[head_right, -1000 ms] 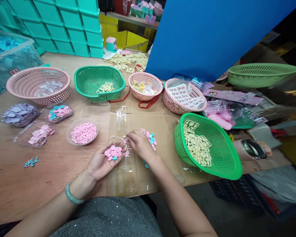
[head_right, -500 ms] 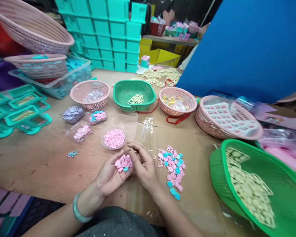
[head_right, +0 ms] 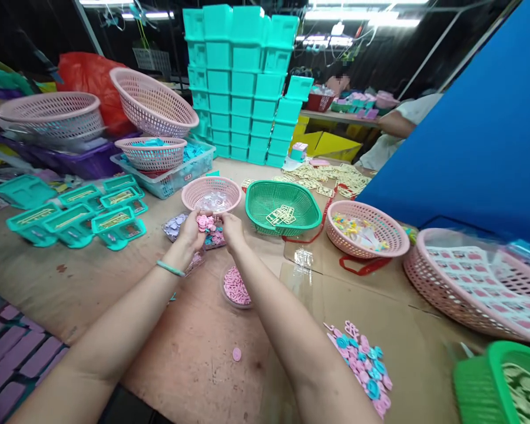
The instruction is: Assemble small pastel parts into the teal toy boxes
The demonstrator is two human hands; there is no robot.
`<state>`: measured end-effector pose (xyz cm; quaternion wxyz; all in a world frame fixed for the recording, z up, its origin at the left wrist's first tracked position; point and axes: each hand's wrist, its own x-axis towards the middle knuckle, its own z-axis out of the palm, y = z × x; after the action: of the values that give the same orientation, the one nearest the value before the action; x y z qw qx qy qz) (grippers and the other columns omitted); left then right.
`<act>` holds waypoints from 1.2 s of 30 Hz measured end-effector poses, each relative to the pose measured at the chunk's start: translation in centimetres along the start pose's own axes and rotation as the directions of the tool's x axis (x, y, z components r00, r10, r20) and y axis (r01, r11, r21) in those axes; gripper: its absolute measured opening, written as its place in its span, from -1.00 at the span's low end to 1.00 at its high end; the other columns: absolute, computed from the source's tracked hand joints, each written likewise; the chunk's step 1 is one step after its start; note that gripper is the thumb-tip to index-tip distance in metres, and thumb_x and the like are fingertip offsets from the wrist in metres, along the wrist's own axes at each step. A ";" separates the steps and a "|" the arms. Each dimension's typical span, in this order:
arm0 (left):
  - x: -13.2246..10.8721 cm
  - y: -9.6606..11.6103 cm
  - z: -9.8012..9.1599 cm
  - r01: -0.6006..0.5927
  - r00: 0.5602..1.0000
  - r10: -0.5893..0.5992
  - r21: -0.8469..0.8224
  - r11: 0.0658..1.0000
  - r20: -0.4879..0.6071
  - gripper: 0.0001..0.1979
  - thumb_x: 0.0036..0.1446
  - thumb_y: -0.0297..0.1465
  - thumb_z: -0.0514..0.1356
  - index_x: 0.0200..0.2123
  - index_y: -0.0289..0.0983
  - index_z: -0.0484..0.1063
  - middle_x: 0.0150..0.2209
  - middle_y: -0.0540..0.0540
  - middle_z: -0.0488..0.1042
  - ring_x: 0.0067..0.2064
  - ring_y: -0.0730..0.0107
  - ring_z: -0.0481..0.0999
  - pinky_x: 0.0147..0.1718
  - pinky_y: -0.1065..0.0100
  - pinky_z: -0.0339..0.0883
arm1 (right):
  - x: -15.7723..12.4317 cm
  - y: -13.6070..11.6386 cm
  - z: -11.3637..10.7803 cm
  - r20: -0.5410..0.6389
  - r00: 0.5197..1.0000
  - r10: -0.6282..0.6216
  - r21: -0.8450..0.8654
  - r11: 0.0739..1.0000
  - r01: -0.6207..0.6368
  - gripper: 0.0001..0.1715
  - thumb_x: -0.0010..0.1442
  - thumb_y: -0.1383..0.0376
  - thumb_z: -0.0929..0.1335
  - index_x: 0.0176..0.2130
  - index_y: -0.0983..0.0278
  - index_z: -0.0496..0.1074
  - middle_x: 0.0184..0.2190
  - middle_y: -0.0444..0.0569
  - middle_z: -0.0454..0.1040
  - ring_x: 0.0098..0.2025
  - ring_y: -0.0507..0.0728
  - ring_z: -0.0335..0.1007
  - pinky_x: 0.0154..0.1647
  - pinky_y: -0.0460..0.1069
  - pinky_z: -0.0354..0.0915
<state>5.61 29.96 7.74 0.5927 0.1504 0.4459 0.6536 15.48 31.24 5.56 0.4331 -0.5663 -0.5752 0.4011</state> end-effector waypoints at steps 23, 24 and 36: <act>-7.5 -5.9 8.4 0.127 0.878 -0.195 0.178 0.976 0.438 -0.86 0.16 -0.50 0.18 -0.36 -0.36 0.55 -0.29 -0.17 0.56 -0.12 0.32 0.52 0.09 0.22 0.28 | -8.2 5.5 -18.0 -0.114 0.965 0.238 -0.313 0.913 -0.262 -0.87 0.08 0.38 0.33 -0.37 0.30 0.50 -0.67 -0.19 0.38 -0.66 0.00 0.29 -0.58 -0.12 0.19; -8.4 -6.2 8.5 0.088 0.861 -0.172 0.193 0.977 0.479 -0.87 0.17 -0.50 0.19 -0.34 -0.35 0.56 -0.25 -0.17 0.56 -0.09 0.30 0.51 0.10 0.21 0.27 | -9.0 6.2 -18.8 -0.136 0.958 0.254 -0.296 0.912 -0.284 -0.87 0.08 0.38 0.33 -0.36 0.30 0.50 -0.68 -0.20 0.37 -0.66 0.00 0.28 -0.59 -0.12 0.18; -19.5 -7.3 -8.8 -0.499 0.572 -0.335 0.642 0.582 0.749 -0.63 0.05 -0.55 0.31 -0.05 -0.15 0.62 0.02 -0.24 0.57 0.11 0.05 0.46 0.25 0.04 0.19 | -21.2 9.5 -23.9 -0.337 0.941 0.025 -0.248 0.962 -0.115 -0.65 0.20 0.10 0.36 -0.15 0.28 0.56 -0.30 0.01 0.61 -0.30 0.13 0.51 -0.19 0.04 0.43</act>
<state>8.86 7.93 3.75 0.5529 0.7078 0.3559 0.2581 40.74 9.75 2.83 0.4296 -0.6984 -0.5218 0.2353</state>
